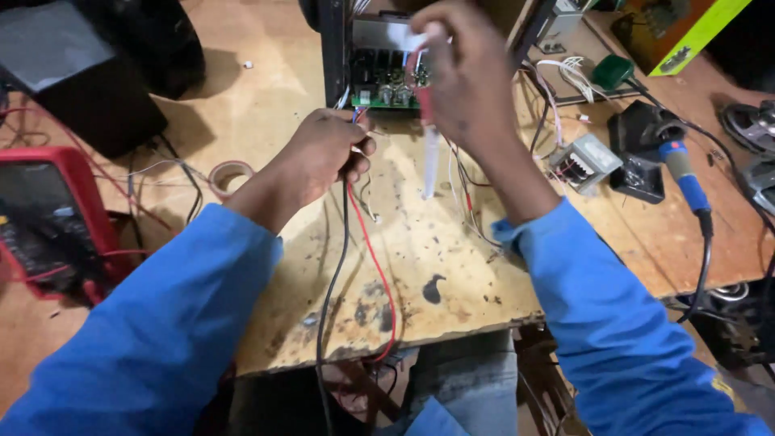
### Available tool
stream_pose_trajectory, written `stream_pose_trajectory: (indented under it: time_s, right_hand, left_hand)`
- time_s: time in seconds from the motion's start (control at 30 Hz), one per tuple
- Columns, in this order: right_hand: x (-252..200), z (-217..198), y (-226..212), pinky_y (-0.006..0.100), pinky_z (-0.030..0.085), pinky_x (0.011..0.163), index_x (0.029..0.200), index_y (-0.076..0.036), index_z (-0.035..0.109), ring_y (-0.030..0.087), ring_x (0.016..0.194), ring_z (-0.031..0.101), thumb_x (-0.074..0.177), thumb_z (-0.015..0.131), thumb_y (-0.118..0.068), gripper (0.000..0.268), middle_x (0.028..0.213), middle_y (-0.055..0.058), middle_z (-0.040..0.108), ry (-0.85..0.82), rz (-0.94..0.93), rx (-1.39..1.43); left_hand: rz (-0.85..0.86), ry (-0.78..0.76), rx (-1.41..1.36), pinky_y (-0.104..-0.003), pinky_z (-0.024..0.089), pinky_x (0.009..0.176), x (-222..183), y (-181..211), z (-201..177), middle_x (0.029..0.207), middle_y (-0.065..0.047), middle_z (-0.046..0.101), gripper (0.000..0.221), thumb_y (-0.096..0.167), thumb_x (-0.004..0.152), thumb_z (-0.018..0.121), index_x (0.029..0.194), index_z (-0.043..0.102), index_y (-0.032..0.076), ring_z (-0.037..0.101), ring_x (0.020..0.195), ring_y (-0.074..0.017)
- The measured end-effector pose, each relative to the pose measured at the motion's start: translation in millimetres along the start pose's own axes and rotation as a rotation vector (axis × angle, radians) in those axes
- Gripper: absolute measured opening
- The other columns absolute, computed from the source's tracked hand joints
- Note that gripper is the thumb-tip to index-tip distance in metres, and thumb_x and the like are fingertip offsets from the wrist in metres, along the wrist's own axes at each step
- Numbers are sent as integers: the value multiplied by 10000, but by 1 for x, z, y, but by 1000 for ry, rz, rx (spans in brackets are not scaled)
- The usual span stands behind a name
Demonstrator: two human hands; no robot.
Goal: Applying electrical tape to wire splices inside a speaker housing to provide insulation.
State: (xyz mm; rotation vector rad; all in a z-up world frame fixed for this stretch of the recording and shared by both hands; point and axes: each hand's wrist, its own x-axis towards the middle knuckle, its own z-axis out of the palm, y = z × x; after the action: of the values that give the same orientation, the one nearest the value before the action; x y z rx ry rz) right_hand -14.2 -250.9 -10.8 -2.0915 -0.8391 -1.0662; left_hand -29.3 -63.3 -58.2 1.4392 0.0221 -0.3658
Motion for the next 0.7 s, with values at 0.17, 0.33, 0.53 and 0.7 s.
stream_pose_trajectory:
  time_s: [0.17, 0.33, 0.53, 0.7]
  right_hand:
    - [-9, 43, 17, 247, 347, 566, 842, -147, 703, 31, 616, 446, 1088, 634, -310, 304, 681, -73, 578, -313, 415, 338]
    - [-21, 24, 7, 168, 335, 511, 760, -152, 696, 37, 393, 420, 1041, 604, -536, 485, 512, -45, 547, -461, 583, 499]
    - [-23, 17, 15, 252, 563, 480, 960, -49, 641, 134, 548, 634, 1163, 544, -366, 389, 710, 81, 624, -542, 477, 475]
    - [-21, 17, 19, 273, 646, 558, 1349, -58, 523, 167, 636, 674, 1139, 545, -301, 322, 875, 148, 645, -541, 514, 429]
  left_hand:
    - [176, -56, -71, -349, 287, 405, 18, -22, -5, 543, -129, 488, 211, -17, 858, 465, 671, 444, 76, 412, 386, -220]
    - [31, 52, 37, -350, 353, 371, -12, -14, 12, 635, -93, 526, 231, -17, 917, 315, 759, 423, 114, 476, 440, -204]
    - [87, 44, 183, -347, 381, 410, -11, -13, 16, 687, -109, 595, 207, 31, 1006, 367, 822, 448, 81, 550, 488, -223]
    - [5, 52, 236, -333, 385, 504, -31, 4, 21, 762, -103, 570, 177, 54, 1078, 324, 942, 432, 91, 508, 574, -201]
